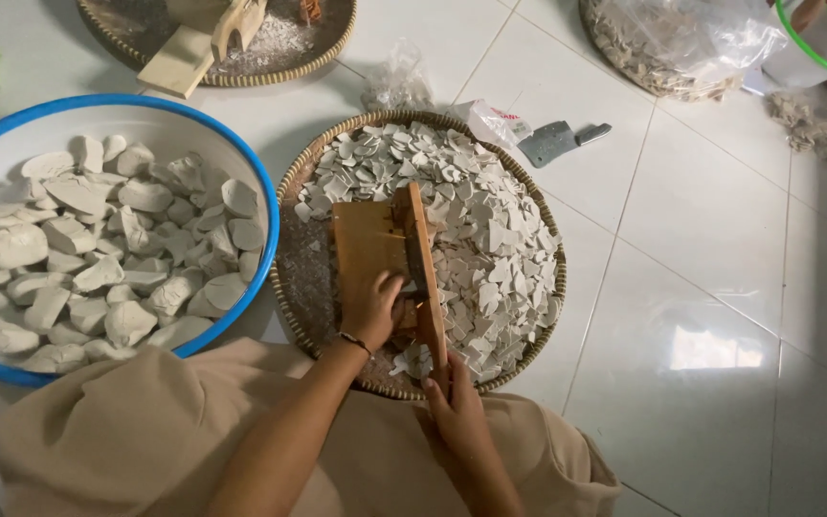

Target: Slicing chunks of white food into thin pieces using a manual wooden slicer on the floor.

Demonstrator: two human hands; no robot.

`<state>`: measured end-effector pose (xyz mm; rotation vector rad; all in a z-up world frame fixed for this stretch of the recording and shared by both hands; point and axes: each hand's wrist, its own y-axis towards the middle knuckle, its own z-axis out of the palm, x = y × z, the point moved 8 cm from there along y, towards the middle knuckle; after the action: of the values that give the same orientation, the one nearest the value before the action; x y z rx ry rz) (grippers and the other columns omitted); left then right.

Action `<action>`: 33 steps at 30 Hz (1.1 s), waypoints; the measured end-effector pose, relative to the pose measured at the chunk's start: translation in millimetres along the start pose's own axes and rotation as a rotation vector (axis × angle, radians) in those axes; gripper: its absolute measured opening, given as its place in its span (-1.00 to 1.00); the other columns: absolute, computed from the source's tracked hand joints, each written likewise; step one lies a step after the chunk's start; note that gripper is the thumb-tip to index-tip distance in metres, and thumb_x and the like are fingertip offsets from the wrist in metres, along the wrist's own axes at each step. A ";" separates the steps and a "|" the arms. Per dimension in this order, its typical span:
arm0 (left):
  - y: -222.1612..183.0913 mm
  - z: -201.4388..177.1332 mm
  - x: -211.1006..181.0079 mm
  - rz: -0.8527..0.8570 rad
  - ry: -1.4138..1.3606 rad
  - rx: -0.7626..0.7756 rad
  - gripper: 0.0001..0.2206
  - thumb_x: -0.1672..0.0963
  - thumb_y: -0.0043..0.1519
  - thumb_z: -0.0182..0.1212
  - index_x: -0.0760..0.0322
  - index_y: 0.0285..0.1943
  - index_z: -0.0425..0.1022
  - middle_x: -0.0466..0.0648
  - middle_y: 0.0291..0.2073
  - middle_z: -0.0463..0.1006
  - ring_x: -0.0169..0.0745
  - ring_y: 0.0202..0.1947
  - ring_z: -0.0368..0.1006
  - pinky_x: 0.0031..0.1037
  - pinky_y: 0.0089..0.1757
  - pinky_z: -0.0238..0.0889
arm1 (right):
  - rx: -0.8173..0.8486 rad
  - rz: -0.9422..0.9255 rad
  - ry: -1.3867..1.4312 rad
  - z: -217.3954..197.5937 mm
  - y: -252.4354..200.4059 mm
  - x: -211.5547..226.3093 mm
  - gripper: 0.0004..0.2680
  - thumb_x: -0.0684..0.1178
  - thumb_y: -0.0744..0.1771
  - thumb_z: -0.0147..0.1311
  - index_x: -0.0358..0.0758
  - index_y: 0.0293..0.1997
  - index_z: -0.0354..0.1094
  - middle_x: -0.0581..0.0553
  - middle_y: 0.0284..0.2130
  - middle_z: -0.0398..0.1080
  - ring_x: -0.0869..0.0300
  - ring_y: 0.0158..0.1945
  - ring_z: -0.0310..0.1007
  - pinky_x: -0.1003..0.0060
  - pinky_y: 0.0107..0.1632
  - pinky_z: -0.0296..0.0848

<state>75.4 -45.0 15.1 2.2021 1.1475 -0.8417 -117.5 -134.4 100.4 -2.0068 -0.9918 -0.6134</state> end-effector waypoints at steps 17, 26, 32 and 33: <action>25.3 -41.7 15.1 -0.184 -0.072 -0.033 -0.77 0.10 0.41 0.05 0.18 -0.35 0.30 -0.09 -0.65 0.31 -0.19 -0.67 0.18 -0.36 -0.54 -0.02 | -0.035 -0.046 -0.117 -2.2 6.5 -2.1 -0.62 0.13 0.34 -0.07 -0.06 0.31 0.09 -0.04 0.05 0.46 0.12 0.01 0.51 0.11 -0.02 0.48; 18.2 -47.2 10.8 -0.077 -0.055 -0.223 -0.70 0.12 0.30 0.12 0.34 0.18 0.39 0.13 0.00 0.45 -0.04 -0.30 0.43 -0.28 -0.40 0.41 | -0.051 -0.100 -0.162 0.7 16.5 -11.8 -0.62 0.14 0.33 -0.10 0.02 0.31 0.09 -0.02 0.02 0.46 0.08 -0.01 0.49 0.09 -0.06 0.42; 33.2 -34.2 8.4 -0.037 0.008 -0.040 -0.68 0.39 0.15 0.15 0.42 0.05 0.53 0.13 0.09 0.55 -0.07 -0.27 0.55 -0.43 -0.37 0.56 | -0.053 -0.063 -0.113 -2.0 9.7 -3.7 -0.62 0.06 0.32 -0.09 -0.05 0.30 0.12 -0.07 0.08 0.44 0.06 0.07 0.46 0.09 -0.01 0.42; 35.5 -29.9 9.5 -0.038 -0.018 0.092 -0.62 0.39 0.19 0.08 0.36 0.18 0.48 0.13 0.22 0.44 -0.03 0.00 0.45 -0.39 -0.08 0.45 | -0.047 -0.066 -0.117 -1.8 8.5 -2.7 -0.63 0.06 0.33 -0.10 -0.04 0.31 0.10 -0.08 0.11 0.42 0.05 0.10 0.45 0.05 0.02 0.43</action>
<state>118.2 -37.8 33.9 2.2487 1.1666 -0.9457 -112.3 -140.2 95.8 -2.0779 -1.1264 -0.5637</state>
